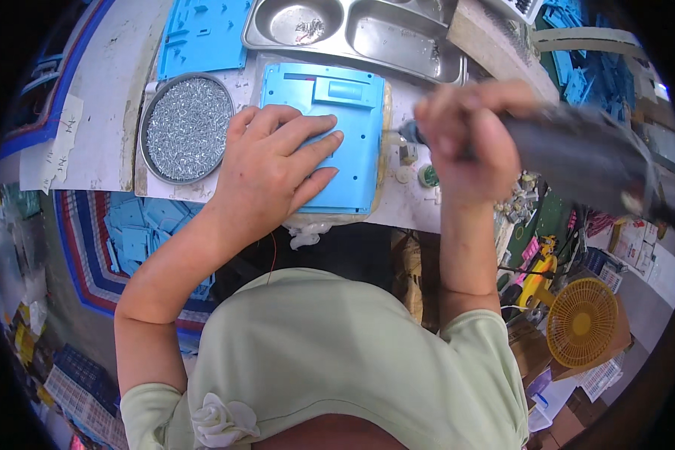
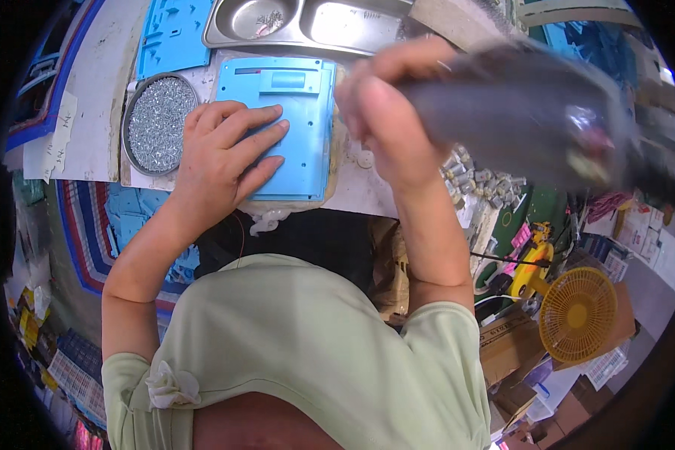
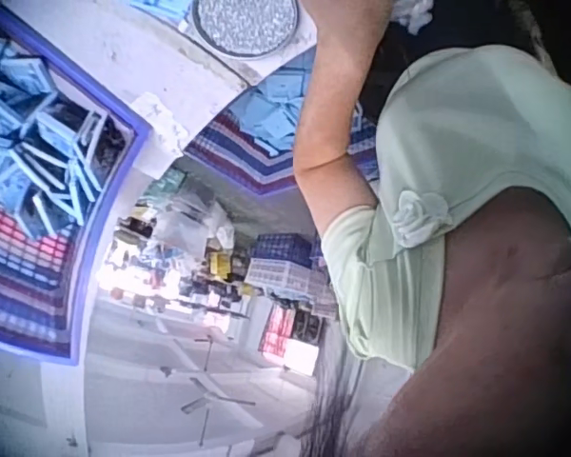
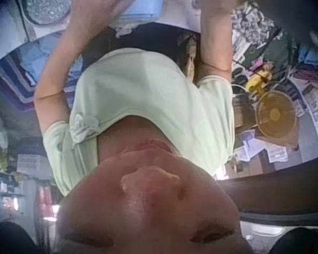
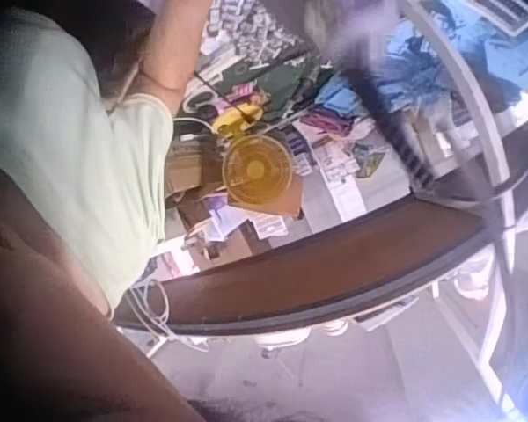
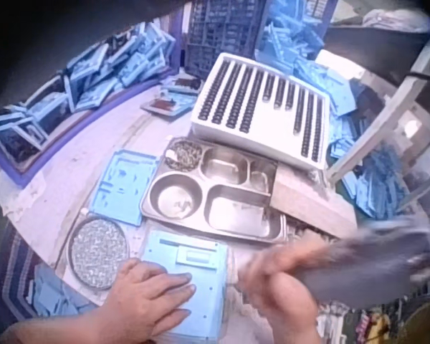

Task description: Assembling and soldering components into a small blue plastic electronic device.

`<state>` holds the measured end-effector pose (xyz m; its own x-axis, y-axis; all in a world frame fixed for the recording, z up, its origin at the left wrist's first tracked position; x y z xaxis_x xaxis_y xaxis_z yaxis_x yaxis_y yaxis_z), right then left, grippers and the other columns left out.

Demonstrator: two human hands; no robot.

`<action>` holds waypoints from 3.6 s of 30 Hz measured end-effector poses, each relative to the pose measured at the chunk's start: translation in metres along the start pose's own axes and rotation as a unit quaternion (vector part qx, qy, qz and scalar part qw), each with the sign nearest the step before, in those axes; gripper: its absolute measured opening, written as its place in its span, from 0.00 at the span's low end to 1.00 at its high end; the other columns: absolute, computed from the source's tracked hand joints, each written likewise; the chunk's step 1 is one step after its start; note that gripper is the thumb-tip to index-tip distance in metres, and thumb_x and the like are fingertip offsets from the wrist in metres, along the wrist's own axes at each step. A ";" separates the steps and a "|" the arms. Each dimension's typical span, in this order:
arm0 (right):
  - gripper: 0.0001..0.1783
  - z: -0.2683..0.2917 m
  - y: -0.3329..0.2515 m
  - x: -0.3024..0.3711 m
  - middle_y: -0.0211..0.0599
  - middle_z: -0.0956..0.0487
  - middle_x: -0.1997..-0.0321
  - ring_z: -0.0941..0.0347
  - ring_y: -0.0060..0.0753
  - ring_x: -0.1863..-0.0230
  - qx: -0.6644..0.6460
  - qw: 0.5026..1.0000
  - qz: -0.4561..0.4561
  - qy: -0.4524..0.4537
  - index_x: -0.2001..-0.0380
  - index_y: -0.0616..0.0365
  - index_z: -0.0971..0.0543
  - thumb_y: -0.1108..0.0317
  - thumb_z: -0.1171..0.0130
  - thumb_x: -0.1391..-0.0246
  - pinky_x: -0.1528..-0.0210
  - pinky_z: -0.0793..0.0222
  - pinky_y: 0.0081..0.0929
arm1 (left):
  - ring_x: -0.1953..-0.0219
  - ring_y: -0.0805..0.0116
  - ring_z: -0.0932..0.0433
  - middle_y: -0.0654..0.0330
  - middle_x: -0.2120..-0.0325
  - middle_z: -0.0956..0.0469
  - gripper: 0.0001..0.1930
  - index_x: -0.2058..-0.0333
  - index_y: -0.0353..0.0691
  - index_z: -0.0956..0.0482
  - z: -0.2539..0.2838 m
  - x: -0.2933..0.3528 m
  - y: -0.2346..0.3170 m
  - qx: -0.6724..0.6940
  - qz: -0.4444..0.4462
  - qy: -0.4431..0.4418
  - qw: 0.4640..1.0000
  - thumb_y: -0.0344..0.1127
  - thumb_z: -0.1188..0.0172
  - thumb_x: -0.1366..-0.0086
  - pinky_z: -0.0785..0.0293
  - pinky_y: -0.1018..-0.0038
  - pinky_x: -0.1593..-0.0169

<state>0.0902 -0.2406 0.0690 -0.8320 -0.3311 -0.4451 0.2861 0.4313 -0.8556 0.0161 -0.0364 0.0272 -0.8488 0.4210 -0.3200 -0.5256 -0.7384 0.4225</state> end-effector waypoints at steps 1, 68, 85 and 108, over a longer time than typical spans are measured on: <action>0.11 -0.005 -0.008 0.005 0.31 0.32 0.83 0.37 0.26 0.81 -0.006 1.000 -0.009 0.000 0.61 0.57 0.31 0.63 0.42 0.38 0.74 0.38 0.32 | 0.50 0.59 0.26 0.65 0.46 0.20 0.19 0.51 0.45 0.15 0.000 -0.002 -0.002 -0.005 0.000 0.005 1.000 0.38 0.31 0.42 0.38 0.60 0.41; 0.48 -0.031 0.062 -0.026 0.54 0.29 0.31 0.28 0.46 0.34 -0.314 0.889 -0.321 0.087 0.31 0.63 0.36 0.29 0.66 0.31 0.33 0.31 0.46 | 0.55 0.47 0.24 0.49 0.56 0.28 0.11 0.66 0.33 0.28 0.106 -0.012 -0.043 0.105 -0.034 0.055 0.992 0.23 0.33 0.43 0.26 0.63 0.51; 0.15 -0.006 0.050 0.046 0.36 0.26 0.62 0.34 0.43 0.57 0.611 0.791 -0.021 -0.024 0.55 0.47 0.13 0.63 0.31 0.47 0.53 0.35 0.38 | 0.56 0.53 0.22 0.54 0.55 0.22 0.09 0.66 0.39 0.24 0.023 0.054 -0.014 0.108 -0.037 -0.092 0.989 0.28 0.32 0.43 0.30 0.61 0.53; 0.24 -0.026 -0.009 0.064 0.30 0.21 0.62 0.28 0.43 0.59 0.284 0.906 -0.169 -0.263 0.51 0.54 0.17 0.65 0.29 0.54 0.55 0.30 0.42 | 0.61 0.62 0.23 0.61 0.63 0.23 0.18 0.54 0.42 0.17 -0.007 0.034 0.026 0.110 -0.136 -0.067 0.982 0.36 0.33 0.46 0.31 0.63 0.55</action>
<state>0.0216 -0.2435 0.0547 -0.6184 -0.7829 -0.0685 0.3804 -0.2219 -0.8978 -0.0257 -0.0450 0.0217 -0.6681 0.6631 -0.3374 -0.7207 -0.4642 0.5148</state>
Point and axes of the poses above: each hand's wrist, its own x-axis away from the middle knuckle, its own z-axis out of the back of the hand, y = z × x, the point moved 3 cm from there along -x, towards the middle knuckle
